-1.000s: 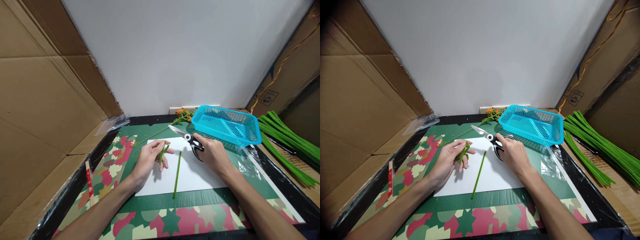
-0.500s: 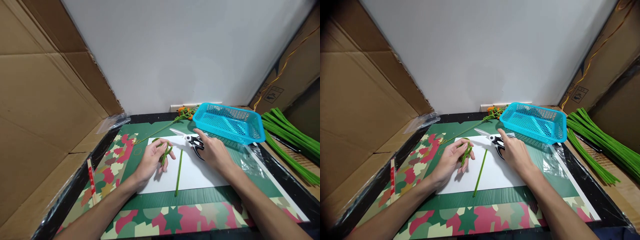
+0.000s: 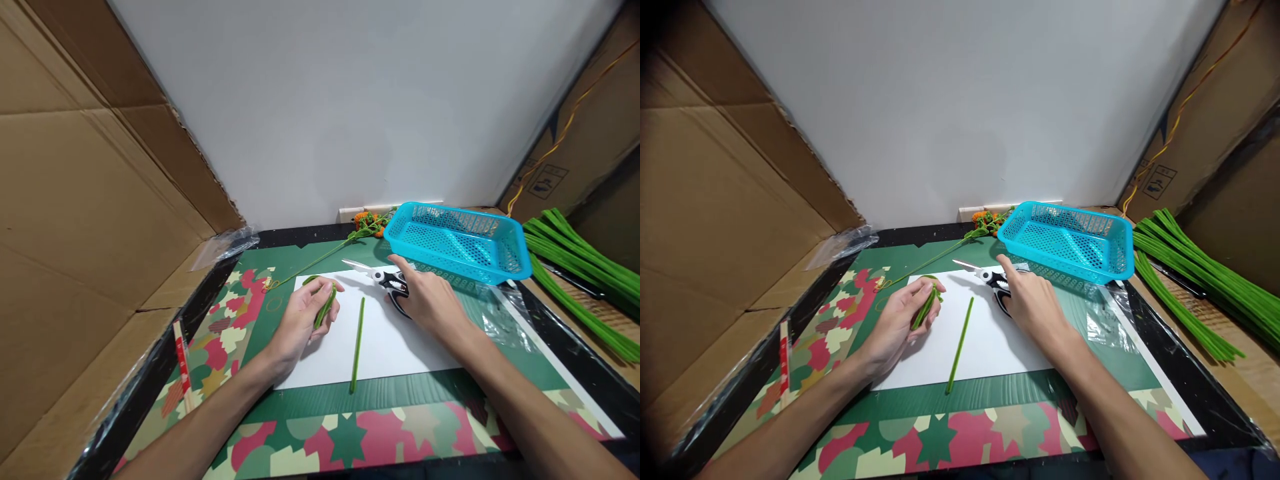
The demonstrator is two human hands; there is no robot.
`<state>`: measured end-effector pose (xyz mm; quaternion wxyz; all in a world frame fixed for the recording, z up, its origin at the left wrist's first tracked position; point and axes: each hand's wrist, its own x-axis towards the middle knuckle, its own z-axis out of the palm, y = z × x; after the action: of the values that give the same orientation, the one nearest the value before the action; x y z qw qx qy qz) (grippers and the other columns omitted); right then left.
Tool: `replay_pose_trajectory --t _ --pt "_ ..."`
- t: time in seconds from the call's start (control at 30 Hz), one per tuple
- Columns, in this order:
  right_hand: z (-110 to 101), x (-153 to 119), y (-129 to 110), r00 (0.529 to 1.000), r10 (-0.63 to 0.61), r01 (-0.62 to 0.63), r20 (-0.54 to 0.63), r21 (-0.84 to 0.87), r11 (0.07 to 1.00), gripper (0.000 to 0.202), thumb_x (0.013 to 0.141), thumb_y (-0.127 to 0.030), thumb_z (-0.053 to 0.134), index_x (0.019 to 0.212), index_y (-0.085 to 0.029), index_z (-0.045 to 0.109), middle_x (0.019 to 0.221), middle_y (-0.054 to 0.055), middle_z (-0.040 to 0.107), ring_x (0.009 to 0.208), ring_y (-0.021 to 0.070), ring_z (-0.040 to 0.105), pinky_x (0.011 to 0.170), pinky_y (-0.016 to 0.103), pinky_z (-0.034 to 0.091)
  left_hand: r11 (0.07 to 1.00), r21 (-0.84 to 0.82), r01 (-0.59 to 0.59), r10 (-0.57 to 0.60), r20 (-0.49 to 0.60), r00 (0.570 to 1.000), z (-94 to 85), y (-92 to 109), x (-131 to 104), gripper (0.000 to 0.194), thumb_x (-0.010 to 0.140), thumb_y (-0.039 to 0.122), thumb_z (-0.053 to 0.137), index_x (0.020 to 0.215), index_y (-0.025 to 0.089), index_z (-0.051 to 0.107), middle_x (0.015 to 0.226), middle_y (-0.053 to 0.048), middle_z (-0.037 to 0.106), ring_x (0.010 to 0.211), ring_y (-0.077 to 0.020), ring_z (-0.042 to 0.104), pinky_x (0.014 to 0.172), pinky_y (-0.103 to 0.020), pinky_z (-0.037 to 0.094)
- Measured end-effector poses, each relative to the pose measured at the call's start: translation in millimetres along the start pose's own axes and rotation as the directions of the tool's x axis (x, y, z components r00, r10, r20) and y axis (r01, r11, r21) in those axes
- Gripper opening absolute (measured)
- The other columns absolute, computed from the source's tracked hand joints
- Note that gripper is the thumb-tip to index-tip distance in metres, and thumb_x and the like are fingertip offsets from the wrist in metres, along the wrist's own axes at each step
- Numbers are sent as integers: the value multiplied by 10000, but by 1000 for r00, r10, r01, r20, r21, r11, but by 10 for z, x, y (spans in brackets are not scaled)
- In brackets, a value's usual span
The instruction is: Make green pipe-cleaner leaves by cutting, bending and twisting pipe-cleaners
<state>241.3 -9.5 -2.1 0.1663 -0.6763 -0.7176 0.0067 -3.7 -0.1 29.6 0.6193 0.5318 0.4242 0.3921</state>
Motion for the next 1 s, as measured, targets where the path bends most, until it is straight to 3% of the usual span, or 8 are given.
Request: replay_pose_trajectory --t 0.27,0.43,0.67,1.0 --pt "3 11 -7 999 -27 26 26 55 998 727 823 -128 655 1523 -253 506 918 77 803 780 272 741 612 278 353 1000 2 -12 12 3 1000 -14 4 5 366 930 530 720 930 171 646 592 62 510 452 -50 288 393 -143 148" --pt "-33 -5 -44 992 -124 126 -24 175 977 703 850 -79 591 1534 -185 468 1136 130 784 939 271 739 700 292 447 999 14 -41 41 8 999 -24 -11 -8 373 949 542 700 940 174 638 583 68 474 481 -59 290 419 -140 176" --pt "-28 -8 -22 986 -99 127 -131 231 965 450 893 -135 633 1329 -241 668 1141 90 782 927 251 750 752 308 524 999 -30 -31 31 -6 999 -12 -14 -6 393 913 569 728 941 184 654 627 62 461 493 -61 272 428 -144 171" --pt "-22 -13 -23 981 -78 115 -178 208 971 509 882 -118 674 1380 -222 661 1237 102 768 993 291 765 785 357 573 998 -50 -28 29 19 999 -21 -21 5 381 889 528 778 963 176 653 670 51 474 538 -66 279 418 -128 177"
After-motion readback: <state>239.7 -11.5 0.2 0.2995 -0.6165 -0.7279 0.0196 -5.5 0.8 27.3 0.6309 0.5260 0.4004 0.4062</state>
